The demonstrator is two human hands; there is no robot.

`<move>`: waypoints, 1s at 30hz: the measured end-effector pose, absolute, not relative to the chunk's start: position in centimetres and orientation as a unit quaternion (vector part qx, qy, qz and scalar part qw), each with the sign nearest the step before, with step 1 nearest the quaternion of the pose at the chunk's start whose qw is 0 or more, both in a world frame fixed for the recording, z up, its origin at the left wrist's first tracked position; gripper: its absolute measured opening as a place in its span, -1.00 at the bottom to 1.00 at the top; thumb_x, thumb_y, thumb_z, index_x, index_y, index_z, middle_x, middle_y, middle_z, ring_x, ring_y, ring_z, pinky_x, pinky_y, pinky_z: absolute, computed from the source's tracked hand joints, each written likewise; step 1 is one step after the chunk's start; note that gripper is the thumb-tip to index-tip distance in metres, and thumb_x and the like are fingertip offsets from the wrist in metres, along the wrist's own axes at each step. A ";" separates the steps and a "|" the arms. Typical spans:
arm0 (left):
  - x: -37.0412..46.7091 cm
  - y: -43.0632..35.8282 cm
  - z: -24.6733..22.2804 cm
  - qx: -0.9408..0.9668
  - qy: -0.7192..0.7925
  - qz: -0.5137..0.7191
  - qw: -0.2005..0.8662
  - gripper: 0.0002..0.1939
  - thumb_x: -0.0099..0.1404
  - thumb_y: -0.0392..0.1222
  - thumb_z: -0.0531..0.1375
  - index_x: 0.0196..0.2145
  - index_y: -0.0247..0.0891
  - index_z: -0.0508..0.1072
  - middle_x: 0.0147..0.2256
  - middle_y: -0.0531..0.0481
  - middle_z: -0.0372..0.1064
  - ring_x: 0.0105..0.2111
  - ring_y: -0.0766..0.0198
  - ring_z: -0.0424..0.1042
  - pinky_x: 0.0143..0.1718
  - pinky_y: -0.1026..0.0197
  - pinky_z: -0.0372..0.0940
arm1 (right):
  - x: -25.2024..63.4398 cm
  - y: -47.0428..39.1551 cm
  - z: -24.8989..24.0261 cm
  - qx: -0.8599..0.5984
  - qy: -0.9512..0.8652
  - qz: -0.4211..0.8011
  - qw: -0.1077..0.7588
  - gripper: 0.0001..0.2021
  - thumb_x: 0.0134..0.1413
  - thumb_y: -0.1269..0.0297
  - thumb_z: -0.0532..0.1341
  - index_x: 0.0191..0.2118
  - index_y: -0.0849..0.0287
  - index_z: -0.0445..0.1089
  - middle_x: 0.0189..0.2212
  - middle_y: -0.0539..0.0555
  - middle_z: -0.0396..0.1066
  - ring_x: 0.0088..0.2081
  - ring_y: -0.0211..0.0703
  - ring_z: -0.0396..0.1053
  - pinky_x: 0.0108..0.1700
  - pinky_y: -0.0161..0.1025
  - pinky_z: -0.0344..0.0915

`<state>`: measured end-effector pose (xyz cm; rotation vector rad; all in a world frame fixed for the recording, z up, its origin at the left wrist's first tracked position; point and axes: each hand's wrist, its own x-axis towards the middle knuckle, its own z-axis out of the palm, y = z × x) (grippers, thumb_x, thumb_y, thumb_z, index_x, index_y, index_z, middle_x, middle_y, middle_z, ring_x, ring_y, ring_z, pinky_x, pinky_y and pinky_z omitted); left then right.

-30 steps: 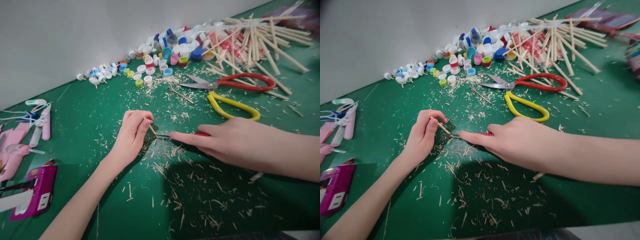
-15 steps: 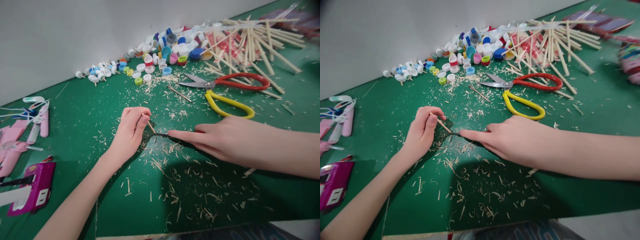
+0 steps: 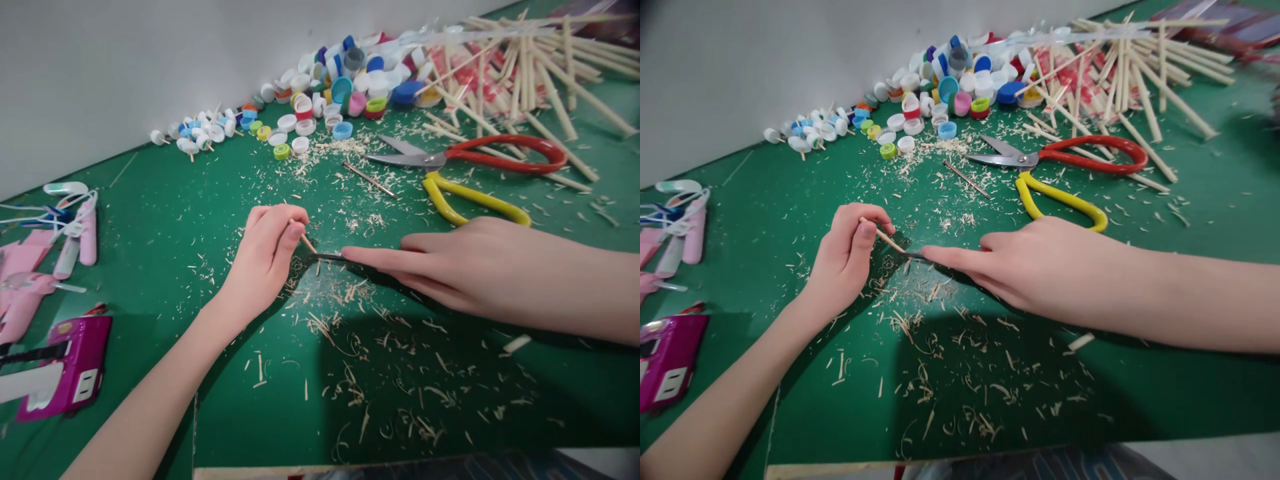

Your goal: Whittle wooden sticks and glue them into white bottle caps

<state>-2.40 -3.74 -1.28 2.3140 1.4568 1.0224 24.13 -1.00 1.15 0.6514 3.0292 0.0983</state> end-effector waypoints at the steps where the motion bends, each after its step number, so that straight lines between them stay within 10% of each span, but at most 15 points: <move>1: -2.4 -3.7 -1.3 0.788 0.496 0.350 0.109 -0.76 0.49 -0.07 -0.09 -0.19 -0.10 0.33 -0.26 -0.01 0.42 -0.19 0.23 0.32 -0.12 0.06 0.27 | 24.1 -0.9 1.1 0.215 0.976 0.038 0.019 -0.43 0.32 0.36 -0.17 0.41 -0.01 -0.15 -0.55 -0.04 0.25 -0.68 -0.33 -0.01 -0.60 -0.31 -0.17; 30: -2.3 -3.9 -1.6 0.706 0.536 0.442 0.138 -0.71 0.50 -0.06 -0.13 -0.32 -0.16 0.25 -0.42 0.04 0.30 -0.40 0.33 0.35 -0.32 0.18 0.28 | 24.7 -0.2 0.9 0.253 0.965 -0.069 -0.031 -0.50 0.36 0.10 -0.23 0.33 -0.18 0.08 -0.60 -0.07 0.33 -0.71 -0.27 0.01 -0.62 -0.22 -0.12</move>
